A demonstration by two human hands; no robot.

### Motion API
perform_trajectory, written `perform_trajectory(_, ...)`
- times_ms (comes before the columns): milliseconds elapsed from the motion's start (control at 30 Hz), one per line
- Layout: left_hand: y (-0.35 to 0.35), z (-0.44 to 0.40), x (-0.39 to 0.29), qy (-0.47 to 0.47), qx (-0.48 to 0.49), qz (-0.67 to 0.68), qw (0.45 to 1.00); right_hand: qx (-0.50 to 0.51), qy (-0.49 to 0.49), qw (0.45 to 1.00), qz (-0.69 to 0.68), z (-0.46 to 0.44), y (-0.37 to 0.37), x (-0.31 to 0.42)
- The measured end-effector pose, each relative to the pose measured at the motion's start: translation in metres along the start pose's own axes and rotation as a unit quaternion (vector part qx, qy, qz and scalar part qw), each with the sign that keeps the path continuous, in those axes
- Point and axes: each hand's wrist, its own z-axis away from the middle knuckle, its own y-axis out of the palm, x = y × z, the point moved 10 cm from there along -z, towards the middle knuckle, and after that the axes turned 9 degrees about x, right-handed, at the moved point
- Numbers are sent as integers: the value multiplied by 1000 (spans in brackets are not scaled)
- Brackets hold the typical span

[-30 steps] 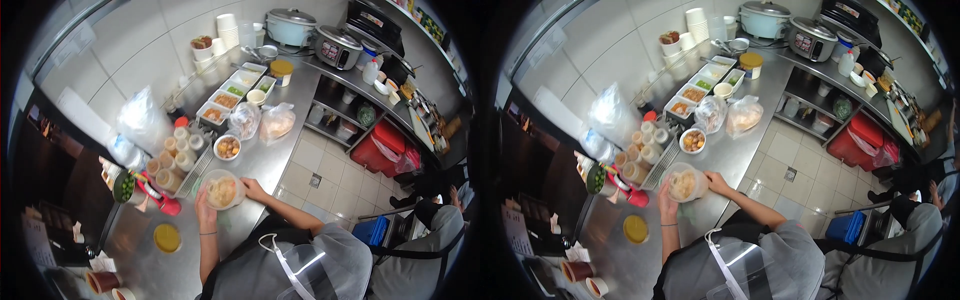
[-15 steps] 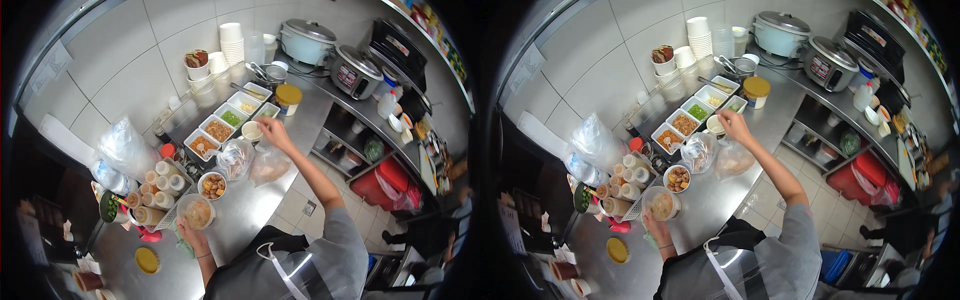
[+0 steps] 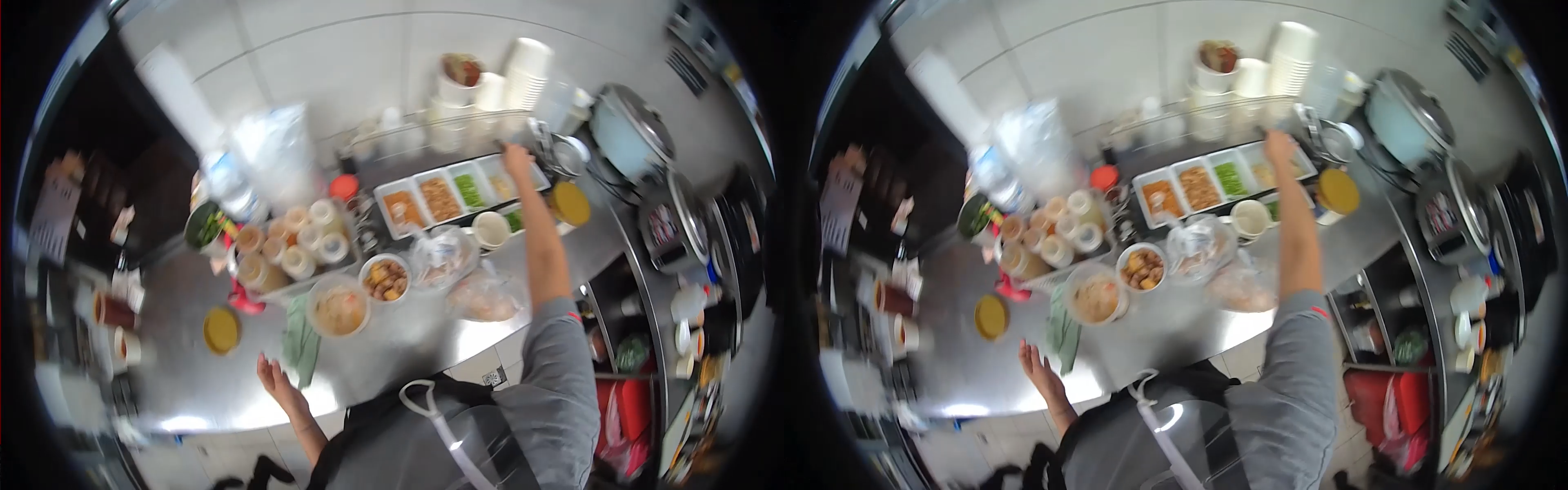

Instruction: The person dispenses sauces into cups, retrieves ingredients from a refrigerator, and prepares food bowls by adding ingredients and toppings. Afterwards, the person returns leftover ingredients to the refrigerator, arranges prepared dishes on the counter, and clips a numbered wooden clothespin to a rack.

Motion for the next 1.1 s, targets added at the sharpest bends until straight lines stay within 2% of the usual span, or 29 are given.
perform_trajectory(67,-19,4,1,-13,-36,7,999,-25,-32,998,-38,10,-27,0)
perform_trajectory(100,-26,5,-2,-11,-49,11,999,-97,-57,986,-120,42,-72,0)
perform_trajectory(133,-30,4,-5,-7,-55,17,998,-171,-51,971,-157,44,-80,-20)
perform_trajectory(200,-37,-1,-6,-8,-65,21,998,-350,-115,894,-255,94,-123,-42)
perform_trajectory(267,-37,-5,-7,-13,-61,25,998,-247,-45,913,-321,84,-77,-84)
perform_trajectory(300,-33,-8,-9,-9,-43,33,998,-247,-43,914,-318,107,-89,-84)
perform_trajectory(367,-23,-13,-16,-2,-16,29,999,-230,116,887,-382,150,-105,-110)
perform_trajectory(400,-21,-16,-15,-2,-15,33,999,-234,114,887,-380,159,-115,-109)
perform_trajectory(433,-18,-19,-15,4,2,31,999,-271,69,763,-583,170,-116,-115)
perform_trajectory(467,-16,-22,-16,11,20,28,999,-291,21,591,-752,181,-113,-115)
perform_trajectory(500,-17,-26,-13,12,22,28,999,-268,-18,580,-769,204,-137,-89)
perform_trajectory(567,-2,-32,-7,13,95,26,995,-205,-43,591,-779,248,-170,-26)
perform_trajectory(600,1,-32,-10,12,99,27,995,-186,-78,616,-762,267,-180,8)
perform_trajectory(667,11,-29,-19,5,125,26,992,-99,-145,609,-773,310,-186,85)
perform_trajectory(700,10,-30,-21,5,128,28,991,-50,-178,629,-755,337,-201,128)
perform_trajectory(733,8,-30,-23,9,130,28,991,22,-221,589,-777,348,-186,165)
perform_trajectory(767,5,-30,-25,13,131,29,991,75,-249,614,-746,366,-186,200)
perform_trajectory(833,-6,-28,-24,16,124,36,991,78,-293,655,-692,384,-160,248)
perform_trajectory(933,-23,-21,-31,12,100,46,994,110,-312,661,-674,392,-126,293)
perform_trajectory(1000,-37,-17,-34,6,83,51,995,18,-397,766,-506,400,-132,314)
perform_trajectory(1100,-59,-15,-31,-5,72,56,996,-17,-384,788,-481,399,-123,320)
